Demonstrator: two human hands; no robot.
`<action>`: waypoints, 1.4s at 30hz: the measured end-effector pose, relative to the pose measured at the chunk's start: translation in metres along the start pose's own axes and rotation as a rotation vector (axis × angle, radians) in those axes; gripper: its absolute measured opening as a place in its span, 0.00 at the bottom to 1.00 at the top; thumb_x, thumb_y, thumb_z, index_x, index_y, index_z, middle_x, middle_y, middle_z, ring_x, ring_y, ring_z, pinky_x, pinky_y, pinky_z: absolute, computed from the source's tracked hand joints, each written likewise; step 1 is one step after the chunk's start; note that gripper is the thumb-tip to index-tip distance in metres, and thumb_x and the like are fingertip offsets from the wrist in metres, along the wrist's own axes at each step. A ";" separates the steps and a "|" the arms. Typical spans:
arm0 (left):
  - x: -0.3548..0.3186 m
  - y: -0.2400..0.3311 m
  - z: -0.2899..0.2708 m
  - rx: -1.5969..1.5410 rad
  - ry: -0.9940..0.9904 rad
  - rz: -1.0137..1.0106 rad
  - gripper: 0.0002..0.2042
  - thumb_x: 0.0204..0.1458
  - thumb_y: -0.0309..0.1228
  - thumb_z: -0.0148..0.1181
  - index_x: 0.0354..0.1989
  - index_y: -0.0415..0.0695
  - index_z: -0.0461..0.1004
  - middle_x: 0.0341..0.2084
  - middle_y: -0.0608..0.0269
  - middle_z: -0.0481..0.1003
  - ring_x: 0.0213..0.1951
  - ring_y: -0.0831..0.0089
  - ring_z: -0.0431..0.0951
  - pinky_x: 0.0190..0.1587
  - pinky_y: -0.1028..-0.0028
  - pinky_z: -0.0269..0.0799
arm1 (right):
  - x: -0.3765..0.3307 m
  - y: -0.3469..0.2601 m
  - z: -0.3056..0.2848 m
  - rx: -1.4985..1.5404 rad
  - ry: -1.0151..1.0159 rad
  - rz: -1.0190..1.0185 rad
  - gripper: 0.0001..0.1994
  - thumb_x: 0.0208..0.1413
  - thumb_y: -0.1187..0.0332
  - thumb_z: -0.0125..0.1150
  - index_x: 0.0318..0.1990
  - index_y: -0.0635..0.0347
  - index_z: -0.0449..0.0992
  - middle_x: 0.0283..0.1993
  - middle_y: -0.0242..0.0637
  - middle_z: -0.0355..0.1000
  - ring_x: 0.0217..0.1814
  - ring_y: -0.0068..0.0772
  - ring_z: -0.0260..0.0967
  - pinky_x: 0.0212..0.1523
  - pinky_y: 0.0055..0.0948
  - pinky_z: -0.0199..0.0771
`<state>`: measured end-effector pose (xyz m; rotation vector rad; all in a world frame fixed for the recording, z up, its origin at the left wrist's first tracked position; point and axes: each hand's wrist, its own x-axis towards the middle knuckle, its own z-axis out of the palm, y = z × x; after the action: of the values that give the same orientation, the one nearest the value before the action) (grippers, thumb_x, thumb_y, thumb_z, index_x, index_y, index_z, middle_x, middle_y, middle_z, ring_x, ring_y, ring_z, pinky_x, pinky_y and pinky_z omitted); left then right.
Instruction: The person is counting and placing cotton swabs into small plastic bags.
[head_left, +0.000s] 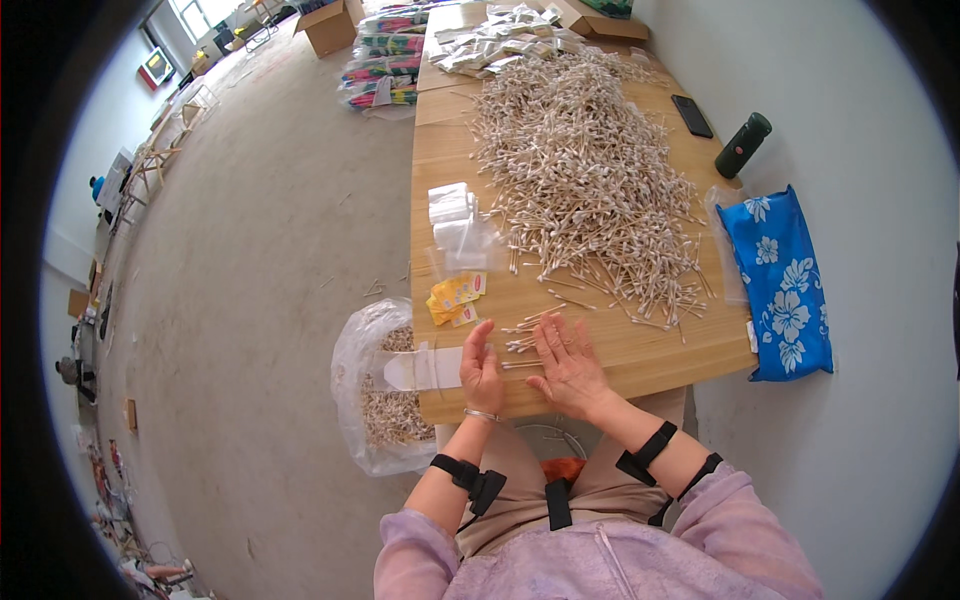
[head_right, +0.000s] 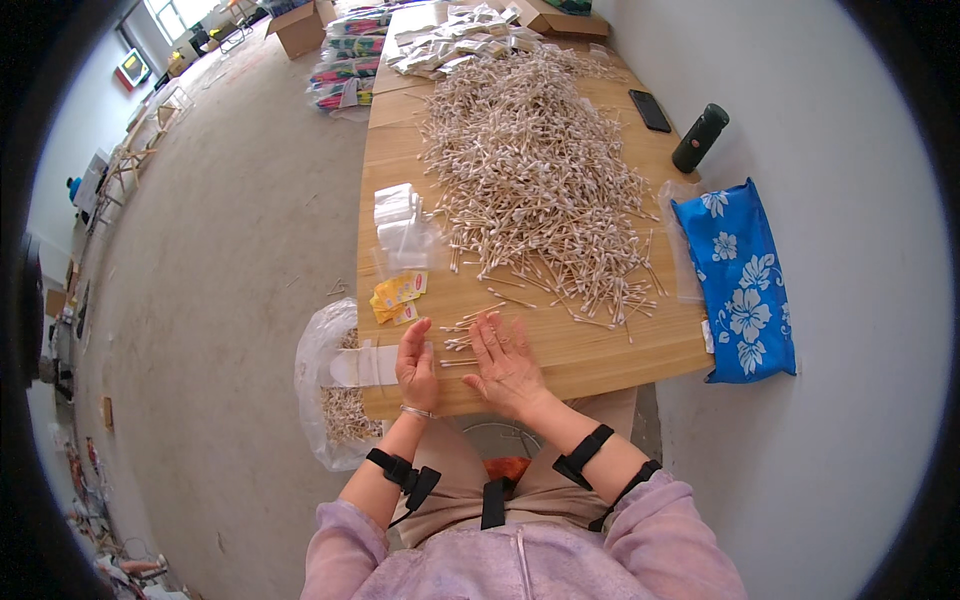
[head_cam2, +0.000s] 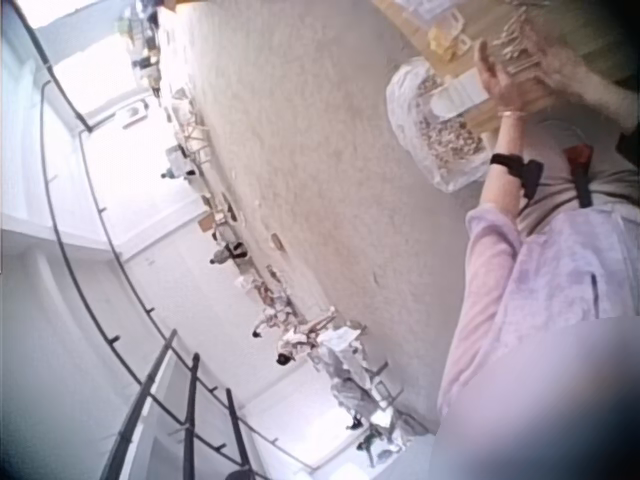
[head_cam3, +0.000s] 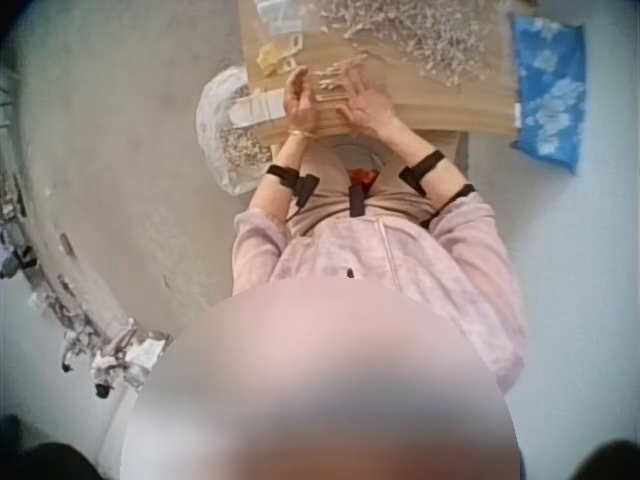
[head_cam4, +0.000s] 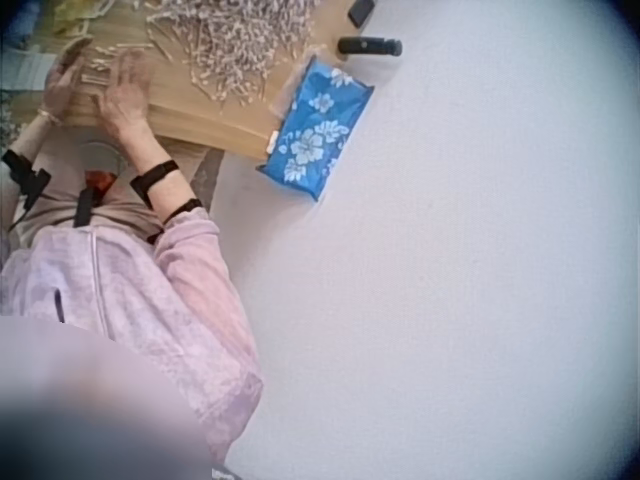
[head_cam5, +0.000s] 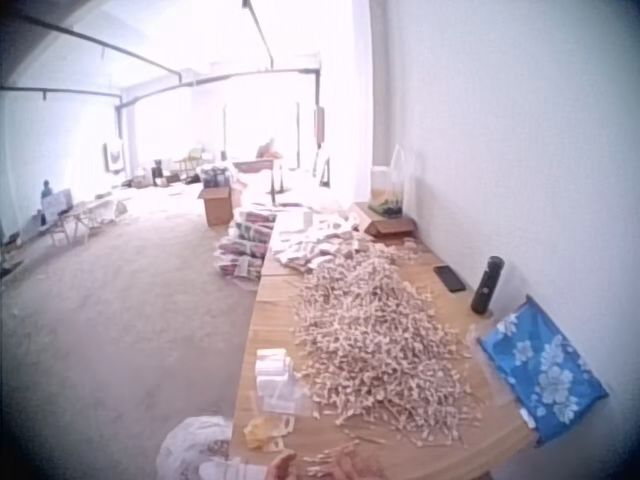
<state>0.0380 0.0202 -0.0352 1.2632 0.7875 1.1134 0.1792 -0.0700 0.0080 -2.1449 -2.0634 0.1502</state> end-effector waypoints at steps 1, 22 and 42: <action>0.000 -0.001 0.000 -0.008 -0.002 0.000 0.21 0.54 0.14 0.40 0.58 0.35 0.61 0.57 0.54 0.65 0.61 0.67 0.63 0.65 0.69 0.52 | -0.003 -0.001 0.002 0.013 -0.004 -0.028 0.43 0.54 0.46 0.53 0.68 0.66 0.44 0.73 0.49 0.36 0.76 0.46 0.28 0.71 0.49 0.25; -0.001 -0.003 0.000 -0.069 0.009 -0.059 0.22 0.54 0.15 0.40 0.59 0.36 0.61 0.57 0.55 0.66 0.62 0.68 0.62 0.65 0.70 0.52 | 0.013 0.003 0.009 -0.065 0.037 -0.066 0.43 0.54 0.40 0.48 0.68 0.61 0.46 0.73 0.47 0.37 0.77 0.43 0.28 0.72 0.47 0.23; 0.001 0.001 0.000 -0.070 0.023 -0.045 0.21 0.54 0.15 0.40 0.58 0.36 0.61 0.57 0.54 0.66 0.62 0.68 0.63 0.66 0.69 0.51 | 0.020 0.002 0.006 0.035 0.119 0.054 0.35 0.54 0.55 0.57 0.66 0.59 0.53 0.72 0.47 0.41 0.76 0.48 0.31 0.71 0.50 0.31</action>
<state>0.0376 0.0210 -0.0343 1.1707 0.7837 1.1115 0.1806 -0.0499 0.0025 -2.1349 -1.9254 0.0634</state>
